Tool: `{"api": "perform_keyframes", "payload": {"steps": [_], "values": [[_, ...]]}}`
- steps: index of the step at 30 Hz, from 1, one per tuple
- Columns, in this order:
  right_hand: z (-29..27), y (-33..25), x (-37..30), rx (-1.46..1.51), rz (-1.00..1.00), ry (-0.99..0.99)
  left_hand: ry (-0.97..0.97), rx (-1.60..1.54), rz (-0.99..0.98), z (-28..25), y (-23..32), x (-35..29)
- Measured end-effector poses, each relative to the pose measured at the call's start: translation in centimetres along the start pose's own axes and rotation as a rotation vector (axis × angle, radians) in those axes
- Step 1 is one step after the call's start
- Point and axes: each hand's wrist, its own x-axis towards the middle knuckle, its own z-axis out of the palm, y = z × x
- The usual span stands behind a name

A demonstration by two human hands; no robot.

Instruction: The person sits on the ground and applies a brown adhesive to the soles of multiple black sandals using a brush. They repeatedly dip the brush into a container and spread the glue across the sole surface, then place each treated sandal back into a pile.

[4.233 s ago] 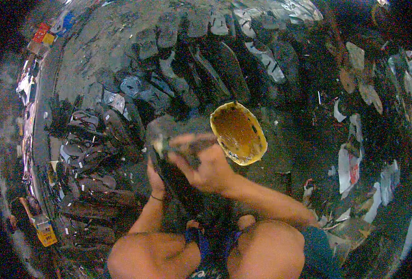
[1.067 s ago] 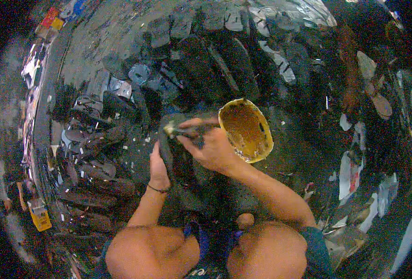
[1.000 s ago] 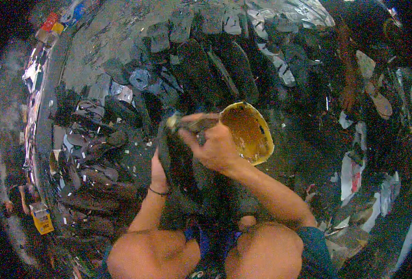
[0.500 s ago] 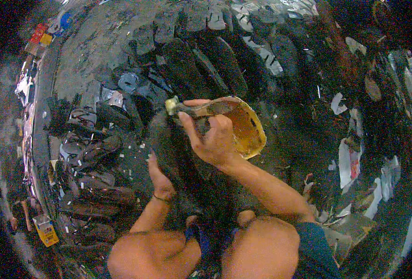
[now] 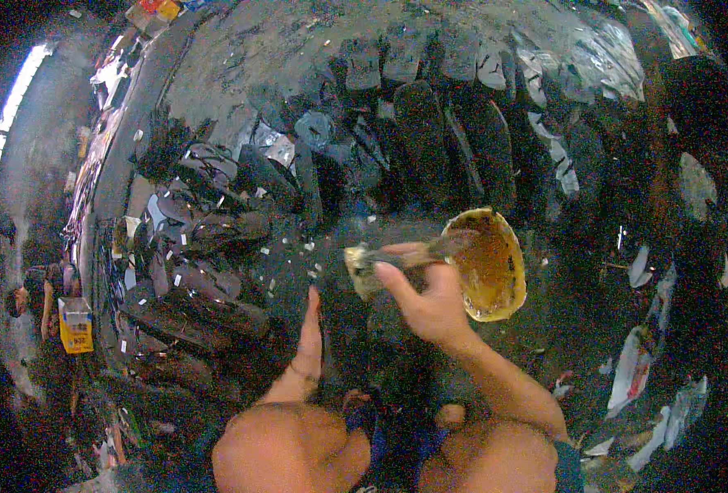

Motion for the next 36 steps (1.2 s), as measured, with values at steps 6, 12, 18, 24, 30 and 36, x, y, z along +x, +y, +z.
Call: {"api": "perform_keyframes", "payload": {"steps": [6,12,18,24,30,36], "values": [[-2.4,2.2,1.9,-0.496,-0.344,0.191,-0.056,-0.028,0.282,7.1,5.1,4.3],[2.6,-2.5,-1.4,-0.328,-0.528,-0.16,-0.218,0.03,0.09,4.5,4.7,5.9],[0.4,-0.2,-0.8,-0.348,-0.486,0.08,-0.176,-0.089,0.151,6.2,5.2,6.4],[-1.5,1.7,1.8,-0.315,-0.365,0.174,-0.038,-0.016,0.3,9.1,4.0,5.4],[-0.4,-0.7,-0.7,-0.331,-0.176,-0.005,-0.206,-0.312,0.31,2.7,7.9,10.6],[0.4,2.1,-1.6,-0.347,-0.096,-0.062,0.026,-0.449,0.565,-0.3,23.8,16.5]]}}
